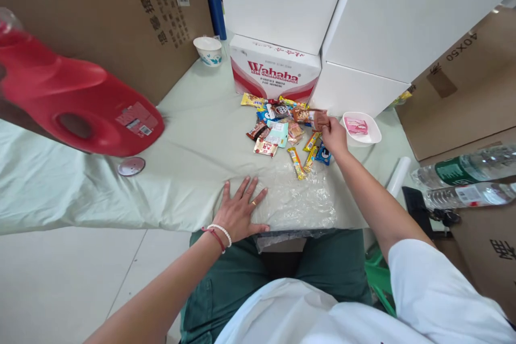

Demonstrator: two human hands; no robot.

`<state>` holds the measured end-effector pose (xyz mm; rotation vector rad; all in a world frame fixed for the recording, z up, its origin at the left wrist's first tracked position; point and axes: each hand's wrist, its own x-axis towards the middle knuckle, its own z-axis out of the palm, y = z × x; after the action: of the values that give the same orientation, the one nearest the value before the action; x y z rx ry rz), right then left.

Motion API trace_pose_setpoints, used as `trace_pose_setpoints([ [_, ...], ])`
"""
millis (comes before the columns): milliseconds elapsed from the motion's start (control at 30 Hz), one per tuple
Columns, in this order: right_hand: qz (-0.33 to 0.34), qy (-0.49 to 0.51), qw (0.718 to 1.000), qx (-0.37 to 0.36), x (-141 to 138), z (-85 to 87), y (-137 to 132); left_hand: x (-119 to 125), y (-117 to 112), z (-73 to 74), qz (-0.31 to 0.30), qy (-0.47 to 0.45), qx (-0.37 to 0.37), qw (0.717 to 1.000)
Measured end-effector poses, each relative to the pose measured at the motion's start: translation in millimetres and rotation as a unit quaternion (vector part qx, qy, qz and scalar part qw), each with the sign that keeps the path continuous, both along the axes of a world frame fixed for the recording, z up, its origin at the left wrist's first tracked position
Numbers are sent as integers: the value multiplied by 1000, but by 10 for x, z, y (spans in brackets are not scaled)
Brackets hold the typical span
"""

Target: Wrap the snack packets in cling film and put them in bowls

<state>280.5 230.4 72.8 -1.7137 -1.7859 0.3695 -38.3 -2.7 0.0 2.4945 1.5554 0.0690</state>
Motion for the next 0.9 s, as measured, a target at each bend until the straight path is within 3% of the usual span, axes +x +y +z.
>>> trace_pose_setpoints([
  [67,97,104,987,-74,83,121,-261,10,-3,12,-1,1,0,1000],
  [100,164,136,968,-135,97,171,-412,14,-5,17,-1,3,0,1000],
  [200,343,140,872,-321,26,229,-851,22,-10,26,-3,8,1,1000],
  [267,399,103,834,-368,-92,187,-1063,27,-12,28,-5,12,1,1000],
  [333,399,20,853,-337,-223,116,-1204,33,-13,29,-3,15,3,1000],
  [400,339,-96,901,-252,-335,58,-1322,41,-13,29,1,15,6,1000],
  [467,285,-177,927,-167,-412,26,-1465,48,-14,29,3,14,9,1000],
  [633,360,-223,898,-117,-419,-88,-1846,45,-17,21,3,17,15,1000],
  [767,293,-237,917,-132,-226,-205,-1922,35,-12,16,2,11,22,1000],
  [900,278,-207,931,-114,-70,-115,-1927,36,-5,7,13,3,25,1000],
])
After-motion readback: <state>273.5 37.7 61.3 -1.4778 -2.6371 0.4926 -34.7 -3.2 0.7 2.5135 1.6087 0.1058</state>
